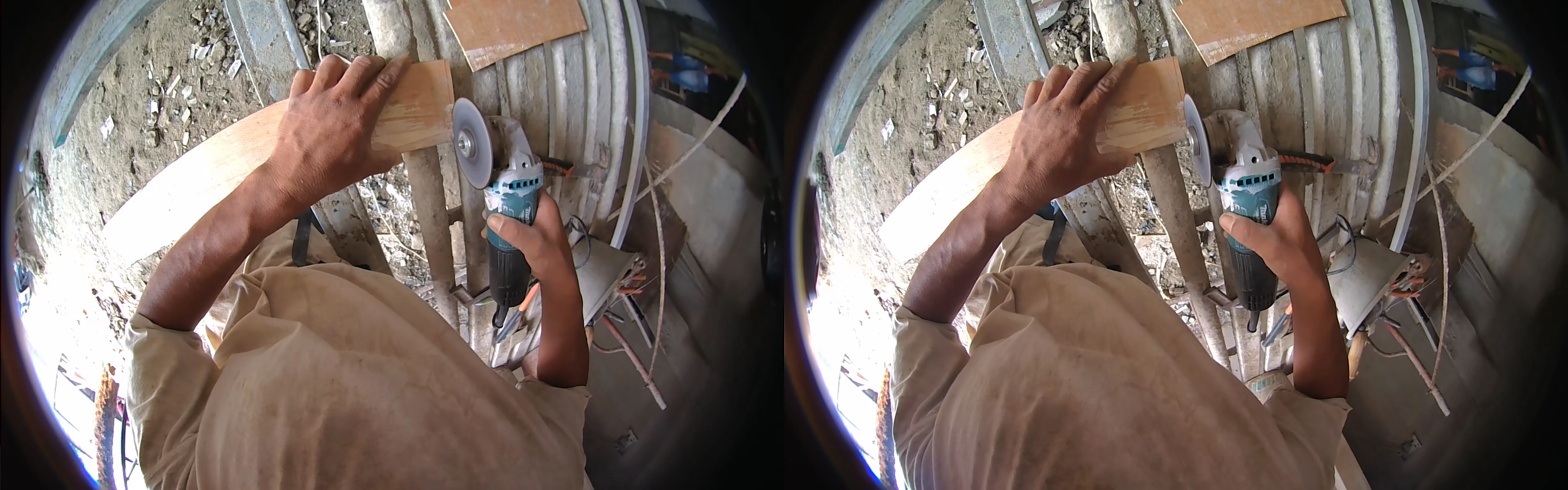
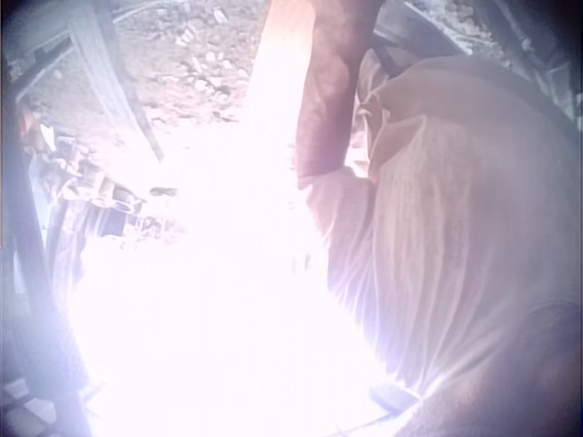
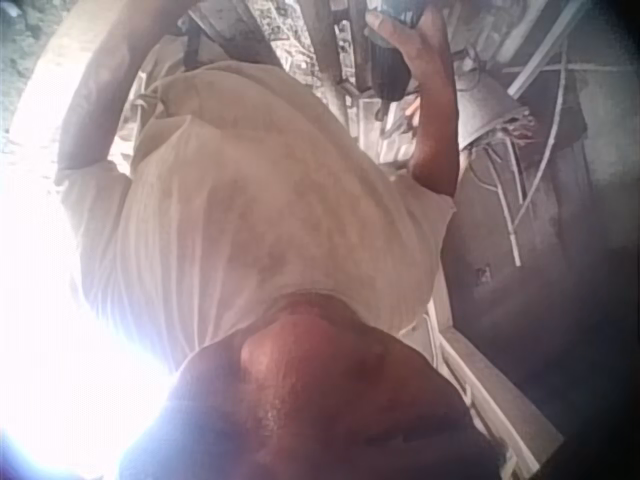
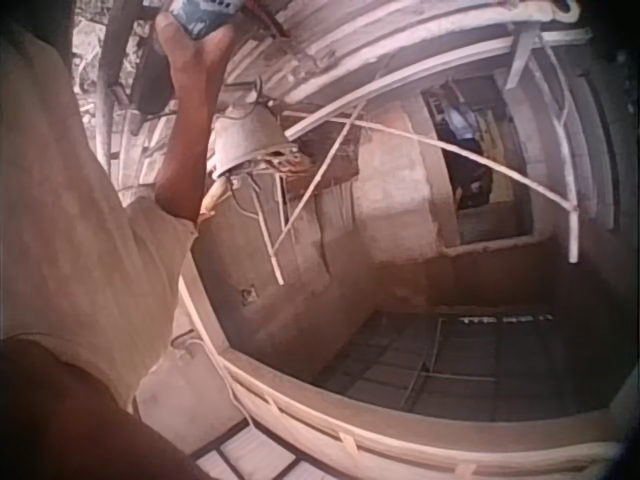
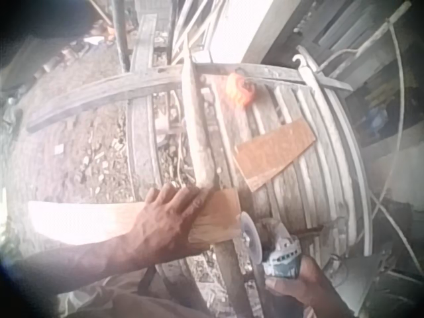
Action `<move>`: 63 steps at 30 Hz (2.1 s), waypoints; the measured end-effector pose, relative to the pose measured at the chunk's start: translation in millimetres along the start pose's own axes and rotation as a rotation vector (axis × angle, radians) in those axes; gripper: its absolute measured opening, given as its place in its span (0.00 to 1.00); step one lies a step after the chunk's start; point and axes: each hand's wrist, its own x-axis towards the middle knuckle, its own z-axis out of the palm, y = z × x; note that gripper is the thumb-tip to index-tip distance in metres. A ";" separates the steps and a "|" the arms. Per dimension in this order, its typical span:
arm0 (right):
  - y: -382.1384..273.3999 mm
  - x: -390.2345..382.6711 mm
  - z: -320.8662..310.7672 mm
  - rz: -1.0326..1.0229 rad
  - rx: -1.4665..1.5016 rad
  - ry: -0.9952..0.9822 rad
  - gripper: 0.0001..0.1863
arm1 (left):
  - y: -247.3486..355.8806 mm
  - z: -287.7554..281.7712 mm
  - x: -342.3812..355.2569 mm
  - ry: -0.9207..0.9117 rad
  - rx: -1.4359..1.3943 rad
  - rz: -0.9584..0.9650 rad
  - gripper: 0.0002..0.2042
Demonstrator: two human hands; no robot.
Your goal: The person measures and marks a wooden plank with a square and pencil, then uses an angle grinder to cut the plank along the marked line. The person repeats the measuring and cutting process on the same plank.
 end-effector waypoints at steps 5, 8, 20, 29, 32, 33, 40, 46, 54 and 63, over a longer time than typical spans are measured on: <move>-3.4 -0.3 2.9 -0.017 0.022 0.013 0.31 | -0.9 1.0 -0.1 0.009 -0.017 0.003 0.56; 0.0 2.1 2.5 -0.033 0.027 0.007 0.31 | -1.5 0.5 0.1 0.007 -0.028 0.003 0.55; -8.6 5.6 4.6 -0.048 0.027 0.023 0.32 | -0.1 -0.5 0.3 0.000 -0.018 0.002 0.54; -11.3 8.1 4.6 -0.049 0.022 0.013 0.32 | 0.3 0.4 0.0 0.024 -0.029 0.010 0.55; -10.0 10.3 4.9 -0.065 0.027 0.023 0.32 | -0.7 0.9 0.1 0.031 -0.031 0.017 0.56; -9.7 10.9 5.0 -0.070 0.030 0.027 0.32 | -1.0 1.9 -0.2 0.037 -0.024 0.020 0.56; -13.4 13.7 5.5 -0.089 0.045 0.027 0.30 | 0.0 0.1 -0.5 0.037 -0.034 0.024 0.56; -12.8 15.3 3.4 -0.077 0.003 0.019 0.30 | 0.8 0.2 -0.2 0.041 -0.066 0.014 0.56; -13.7 18.6 4.8 -0.089 -0.012 0.027 0.33 | 2.1 -4.1 -0.1 0.003 -0.058 -0.002 0.54; -16.6 18.7 2.5 -0.072 0.009 0.021 0.31 | 3.9 -5.0 1.0 -0.014 -0.078 -0.014 0.55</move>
